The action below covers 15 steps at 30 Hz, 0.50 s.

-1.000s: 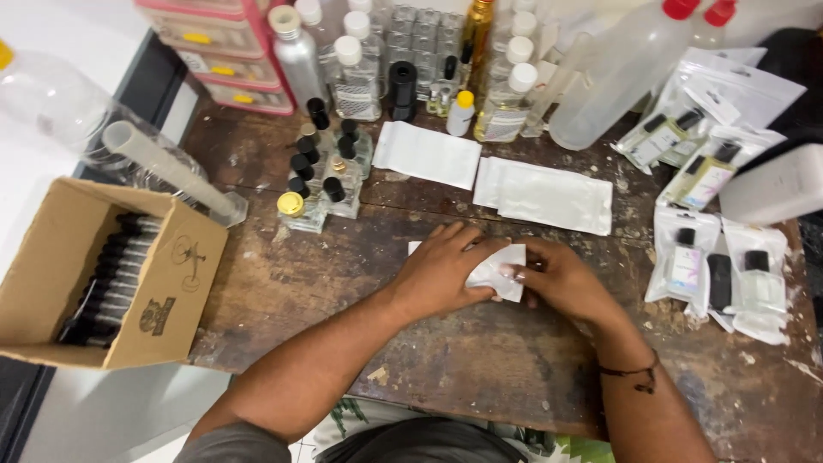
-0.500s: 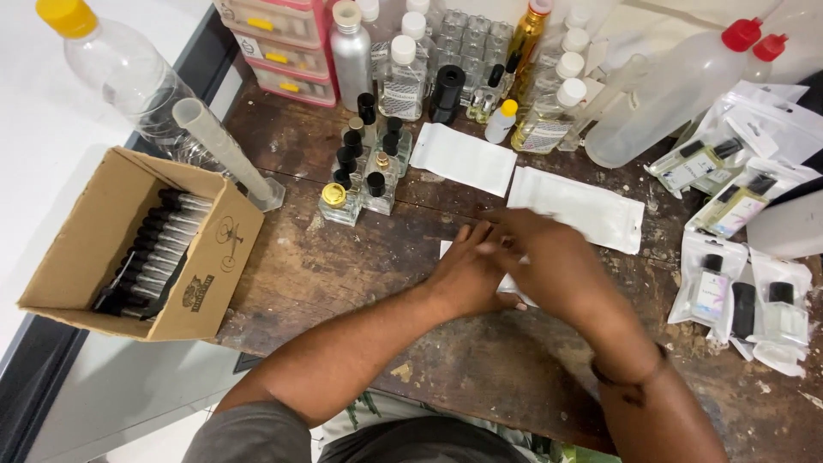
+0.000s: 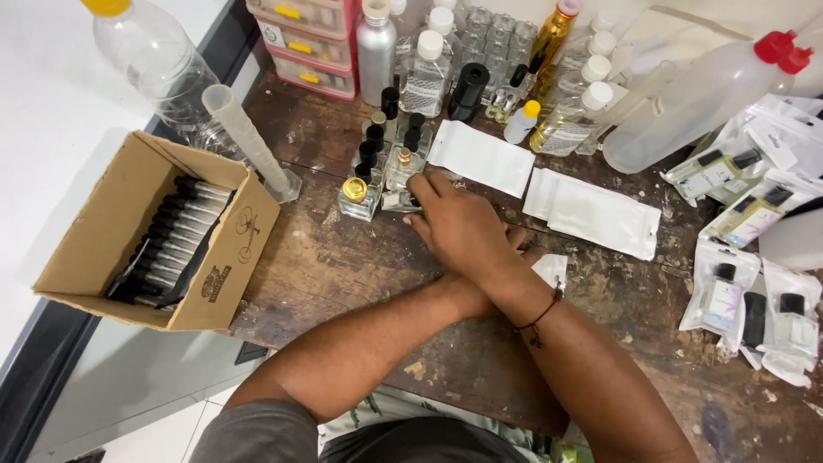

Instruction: The person is packaging small perfume bottles by first placing them into small white protective sleeves and then into larger white paper envelopes on a wooden workbench.

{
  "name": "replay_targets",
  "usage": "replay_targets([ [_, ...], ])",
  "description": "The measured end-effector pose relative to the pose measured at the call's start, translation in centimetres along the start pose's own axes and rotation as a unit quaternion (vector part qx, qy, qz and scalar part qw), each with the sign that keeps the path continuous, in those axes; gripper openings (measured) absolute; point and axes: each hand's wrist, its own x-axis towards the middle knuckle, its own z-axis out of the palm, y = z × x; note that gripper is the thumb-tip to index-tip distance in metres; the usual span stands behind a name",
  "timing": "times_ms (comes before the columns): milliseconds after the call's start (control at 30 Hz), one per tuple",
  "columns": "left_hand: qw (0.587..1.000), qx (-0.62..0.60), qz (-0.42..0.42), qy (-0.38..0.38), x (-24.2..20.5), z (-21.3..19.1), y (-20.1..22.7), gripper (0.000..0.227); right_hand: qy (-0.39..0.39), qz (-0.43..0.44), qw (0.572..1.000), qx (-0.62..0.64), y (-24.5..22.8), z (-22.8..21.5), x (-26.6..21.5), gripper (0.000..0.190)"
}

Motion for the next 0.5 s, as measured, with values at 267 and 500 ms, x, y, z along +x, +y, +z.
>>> replay_targets([
  [267,1.000,-0.019,0.007,-0.024,-0.1,-0.7,-1.1,0.053,0.051,0.027,0.995,0.079,2.3,1.3,-1.3,0.034],
  [500,0.996,0.028,0.085,0.019,-0.6,-3.6,0.3,0.063,0.272,0.110,0.791,0.536,7.1,-2.0,-7.3,0.037],
])
